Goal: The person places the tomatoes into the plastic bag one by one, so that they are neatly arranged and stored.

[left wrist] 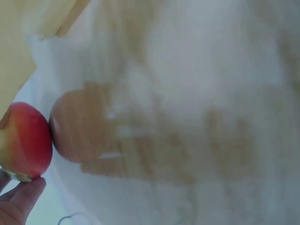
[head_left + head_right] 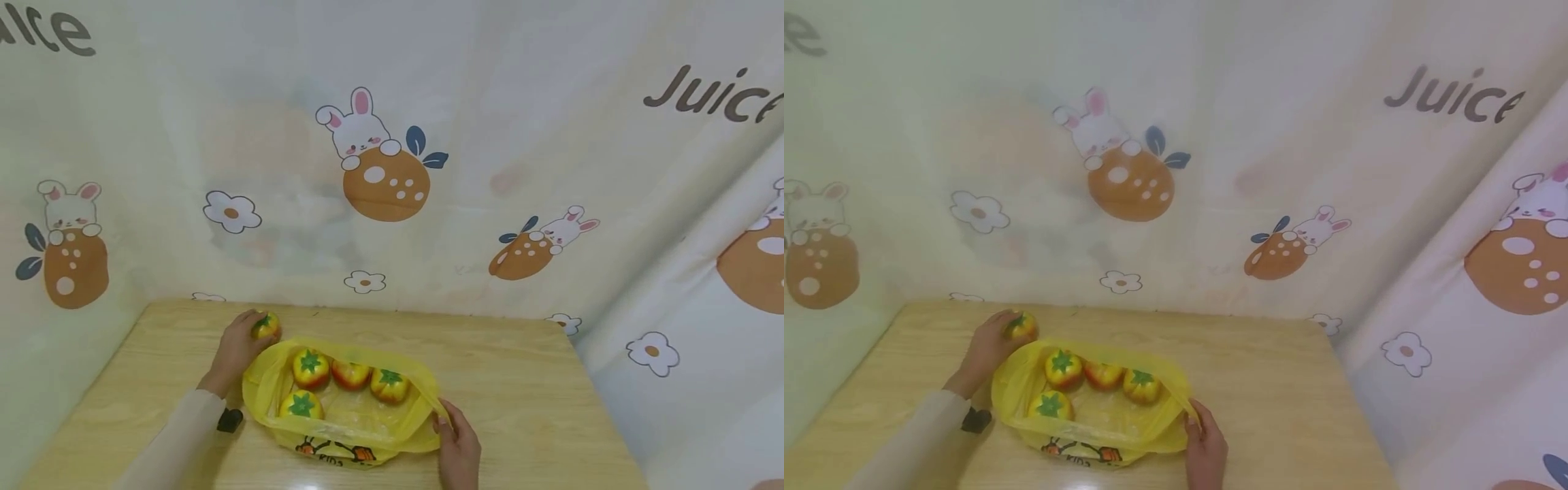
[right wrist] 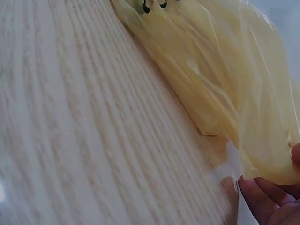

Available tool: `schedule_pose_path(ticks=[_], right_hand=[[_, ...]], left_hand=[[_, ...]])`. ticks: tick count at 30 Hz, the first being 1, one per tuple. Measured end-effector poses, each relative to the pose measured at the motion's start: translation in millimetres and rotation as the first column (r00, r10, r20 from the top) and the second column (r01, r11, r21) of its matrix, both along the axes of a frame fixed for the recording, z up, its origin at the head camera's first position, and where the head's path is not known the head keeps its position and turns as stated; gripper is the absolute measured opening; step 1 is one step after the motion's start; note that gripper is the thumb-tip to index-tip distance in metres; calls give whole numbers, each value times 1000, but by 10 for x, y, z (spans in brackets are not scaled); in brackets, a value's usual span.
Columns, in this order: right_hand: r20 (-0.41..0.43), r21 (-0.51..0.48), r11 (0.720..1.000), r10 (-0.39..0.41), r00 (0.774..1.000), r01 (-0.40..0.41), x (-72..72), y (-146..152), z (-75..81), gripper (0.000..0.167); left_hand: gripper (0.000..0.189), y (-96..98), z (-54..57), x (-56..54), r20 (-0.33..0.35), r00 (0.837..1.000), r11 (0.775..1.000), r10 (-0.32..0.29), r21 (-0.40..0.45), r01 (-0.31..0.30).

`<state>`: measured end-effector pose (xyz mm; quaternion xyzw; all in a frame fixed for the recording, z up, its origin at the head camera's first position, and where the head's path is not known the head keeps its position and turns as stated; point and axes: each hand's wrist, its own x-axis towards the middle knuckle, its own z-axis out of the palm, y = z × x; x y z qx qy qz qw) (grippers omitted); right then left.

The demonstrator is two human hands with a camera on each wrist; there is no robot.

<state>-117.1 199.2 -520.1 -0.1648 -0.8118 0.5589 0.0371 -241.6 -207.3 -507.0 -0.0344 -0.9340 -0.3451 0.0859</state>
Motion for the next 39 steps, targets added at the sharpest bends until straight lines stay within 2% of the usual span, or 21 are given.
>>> schedule_pose_path(ticks=[3,7,15,23,26,31,39], right_hand=[[-2,-23,1000,1,1000,-1,-6,7,-4,35],[-17,-44,999,-5,1000,5,-7,7,-28,35],[-1,-9,1000,-19,1000,19,-13,-5,-31,34],[18,-9,1000,-26,999,26,-16,-6,-6,34],[0,-17,1000,-26,1000,26,-21,-3,-9,34],[-22,-22,999,-26,999,25,-31,23,-2,34],[-37,-11,1000,-24,999,24,-34,61,1,33]], left_hand=[[57,-25,-14,-60,17,1000,1000,6,-6,-6],[55,-66,-33,-101,-9,1000,1000,0,-23,0],[51,-52,-51,-181,-45,998,999,-32,12,33],[56,-28,-35,-240,23,1000,1000,-20,17,20],[55,-37,-31,-253,25,999,999,-25,20,24],[53,-35,-41,-296,-8,999,999,-40,36,40],[52,-19,-48,-340,-50,998,999,-32,24,34]])
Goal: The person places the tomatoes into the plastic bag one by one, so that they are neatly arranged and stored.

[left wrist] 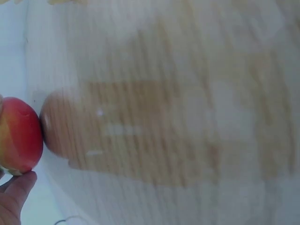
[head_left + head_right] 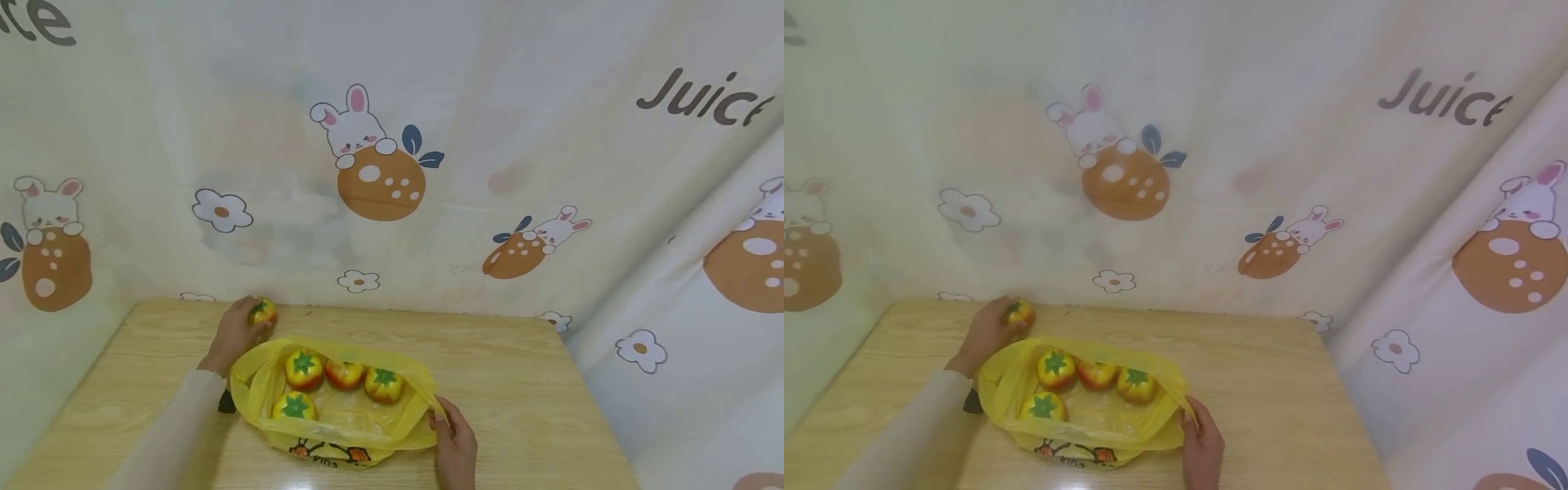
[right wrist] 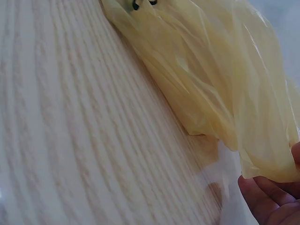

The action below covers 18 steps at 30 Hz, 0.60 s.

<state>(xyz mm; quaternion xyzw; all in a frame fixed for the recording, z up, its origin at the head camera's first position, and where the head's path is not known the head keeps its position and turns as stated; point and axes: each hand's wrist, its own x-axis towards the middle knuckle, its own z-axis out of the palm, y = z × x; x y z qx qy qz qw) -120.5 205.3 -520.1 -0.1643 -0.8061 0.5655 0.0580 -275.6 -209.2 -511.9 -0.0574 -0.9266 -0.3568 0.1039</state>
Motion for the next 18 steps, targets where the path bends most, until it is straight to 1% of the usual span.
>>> schedule_pose_path(ticks=[3,8,18], right_hand=[[-13,8,1000,-8,1000,8,-8,7,-6,33],[-27,33,999,-4,1000,5,-38,19,2,34],[-47,-4,1000,-6,999,6,-13,28,9,32]], left_hand=[[51,4,14,-38,-3,1000,1000,-7,5,7],[51,-4,2,-87,-4,1000,1000,-6,22,6],[49,5,-11,-95,-9,1000,999,3,41,-2]])
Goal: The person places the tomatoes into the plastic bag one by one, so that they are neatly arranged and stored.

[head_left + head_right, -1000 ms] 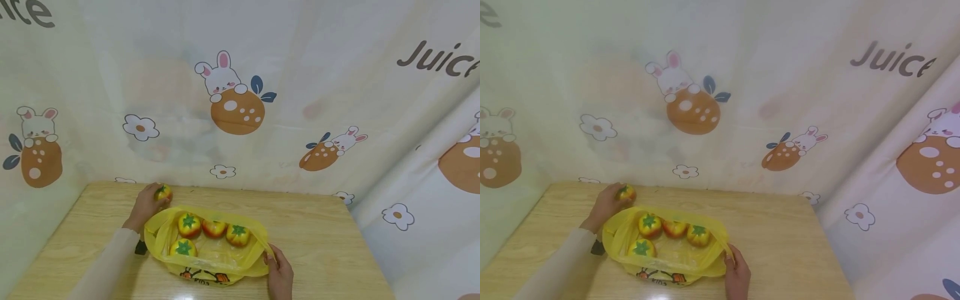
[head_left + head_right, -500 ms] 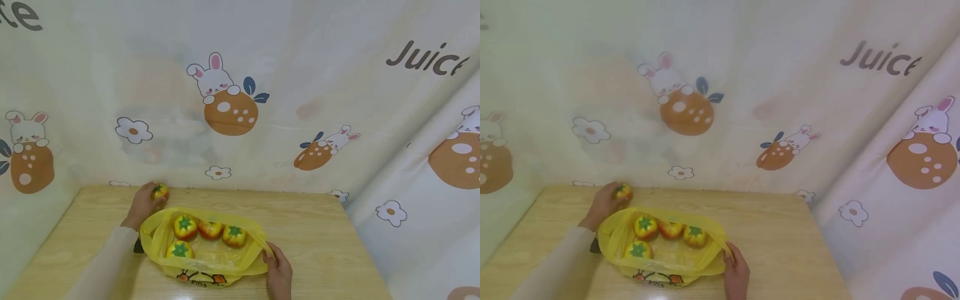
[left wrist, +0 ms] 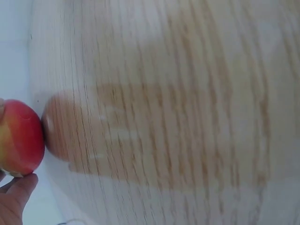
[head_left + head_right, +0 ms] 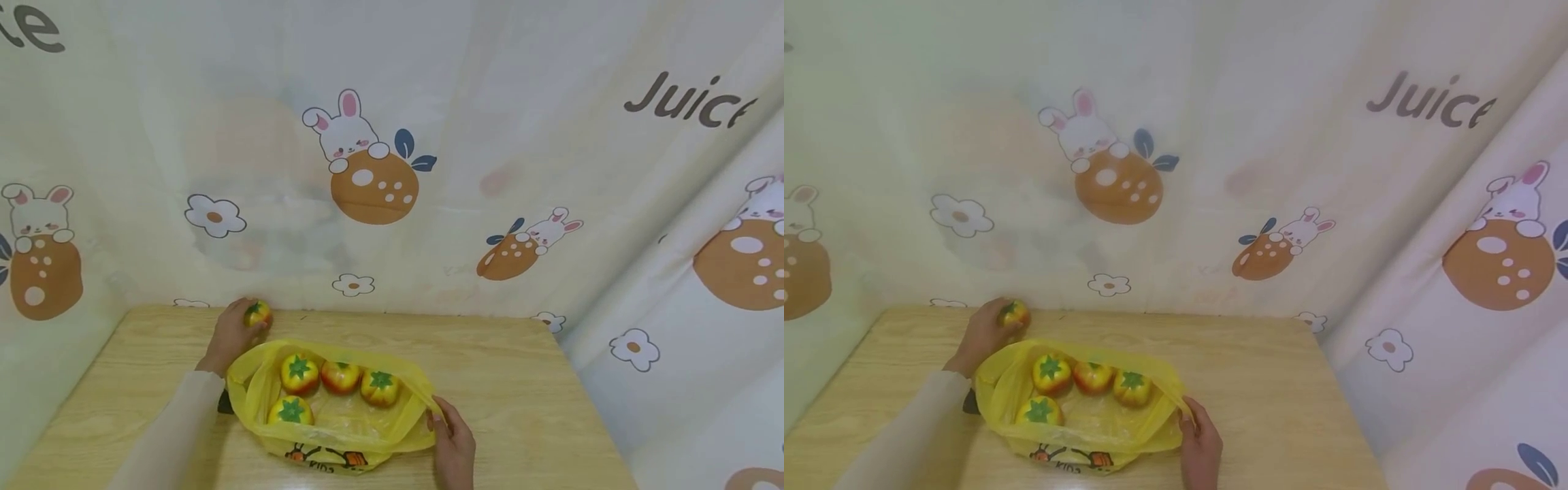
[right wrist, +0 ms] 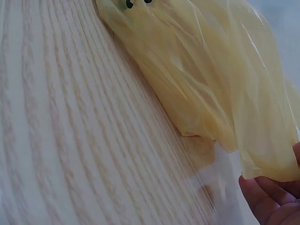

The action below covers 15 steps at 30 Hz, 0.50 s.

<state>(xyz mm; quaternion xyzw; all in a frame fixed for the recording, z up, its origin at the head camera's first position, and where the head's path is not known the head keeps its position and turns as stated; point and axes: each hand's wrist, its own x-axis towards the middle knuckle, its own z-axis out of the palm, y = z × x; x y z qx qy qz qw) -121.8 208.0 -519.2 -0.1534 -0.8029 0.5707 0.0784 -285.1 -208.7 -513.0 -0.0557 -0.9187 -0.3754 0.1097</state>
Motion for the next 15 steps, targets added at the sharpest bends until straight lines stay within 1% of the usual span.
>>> schedule_pose_path(ticks=[6,11,15], right_hand=[[20,-3,1000,1,1000,-1,0,-6,-5,33],[25,-21,1000,-1,1000,1,-7,-10,4,34],[17,-9,1000,0,1000,0,-12,-7,29,33]], left_hand=[[48,-11,-5,2,9,1000,1000,-3,8,3],[49,-12,-14,-3,20,1000,1000,4,-2,-4],[49,11,27,-21,5,1000,1000,2,-3,-2]])
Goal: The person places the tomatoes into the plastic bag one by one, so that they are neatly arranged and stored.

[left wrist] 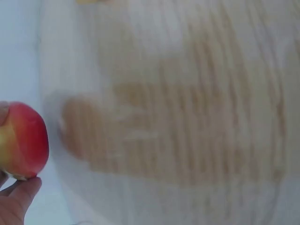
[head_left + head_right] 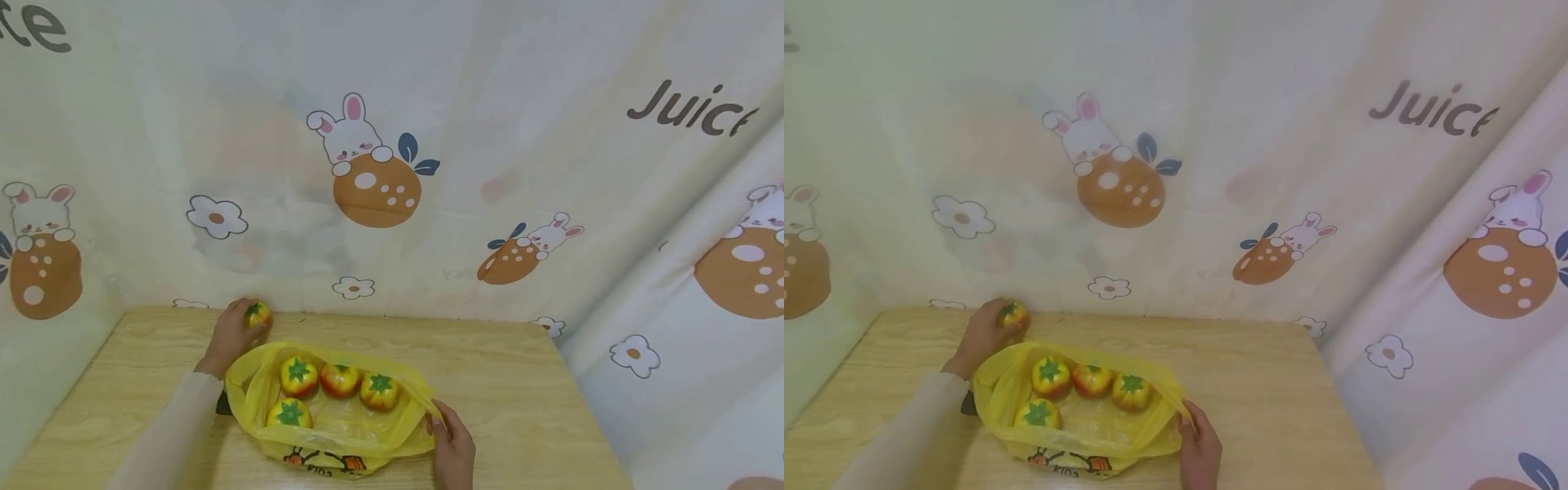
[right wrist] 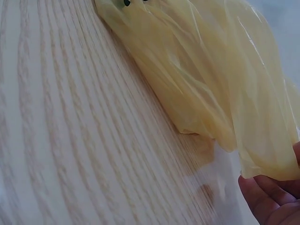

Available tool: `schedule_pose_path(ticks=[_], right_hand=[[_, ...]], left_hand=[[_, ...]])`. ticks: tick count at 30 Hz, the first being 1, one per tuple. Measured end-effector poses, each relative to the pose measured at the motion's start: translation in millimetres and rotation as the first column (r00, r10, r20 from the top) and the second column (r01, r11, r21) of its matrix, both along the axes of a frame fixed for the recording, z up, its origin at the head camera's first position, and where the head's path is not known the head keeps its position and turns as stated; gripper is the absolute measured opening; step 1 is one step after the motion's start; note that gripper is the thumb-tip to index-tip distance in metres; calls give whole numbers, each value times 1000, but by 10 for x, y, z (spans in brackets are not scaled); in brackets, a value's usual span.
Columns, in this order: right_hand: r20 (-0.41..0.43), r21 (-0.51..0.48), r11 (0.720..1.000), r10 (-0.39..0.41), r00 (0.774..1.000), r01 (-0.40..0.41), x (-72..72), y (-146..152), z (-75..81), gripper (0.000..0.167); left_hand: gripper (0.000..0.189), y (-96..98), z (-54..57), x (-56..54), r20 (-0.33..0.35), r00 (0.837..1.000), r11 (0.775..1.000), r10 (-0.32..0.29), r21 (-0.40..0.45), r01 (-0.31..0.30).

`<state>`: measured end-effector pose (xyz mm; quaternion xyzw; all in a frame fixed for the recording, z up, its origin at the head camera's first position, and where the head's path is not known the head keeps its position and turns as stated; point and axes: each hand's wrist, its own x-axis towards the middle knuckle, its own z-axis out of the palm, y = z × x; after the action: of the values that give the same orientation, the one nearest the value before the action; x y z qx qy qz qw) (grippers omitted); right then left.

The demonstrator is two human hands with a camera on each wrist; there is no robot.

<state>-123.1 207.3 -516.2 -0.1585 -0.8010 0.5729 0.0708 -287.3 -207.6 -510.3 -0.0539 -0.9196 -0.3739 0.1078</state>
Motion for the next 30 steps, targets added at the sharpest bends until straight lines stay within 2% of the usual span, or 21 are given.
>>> schedule_pose_path(ticks=[7,13,20,30], right_hand=[[-4,15,1000,23,1000,-23,-16,-20,16,33],[-11,16,1000,26,1000,-26,-37,-32,-9,31],[-15,29,999,26,1000,-26,-44,-36,2,32],[-1,14,999,35,999,-35,-40,-100,83,34]], left_hand=[[48,5,212,-30,-103,995,1000,2,-26,-5],[51,-32,326,-20,-90,996,998,21,-59,-27],[51,-46,452,29,-83,996,998,44,-51,-48],[49,-30,729,50,-204,978,998,34,-44,-44]])
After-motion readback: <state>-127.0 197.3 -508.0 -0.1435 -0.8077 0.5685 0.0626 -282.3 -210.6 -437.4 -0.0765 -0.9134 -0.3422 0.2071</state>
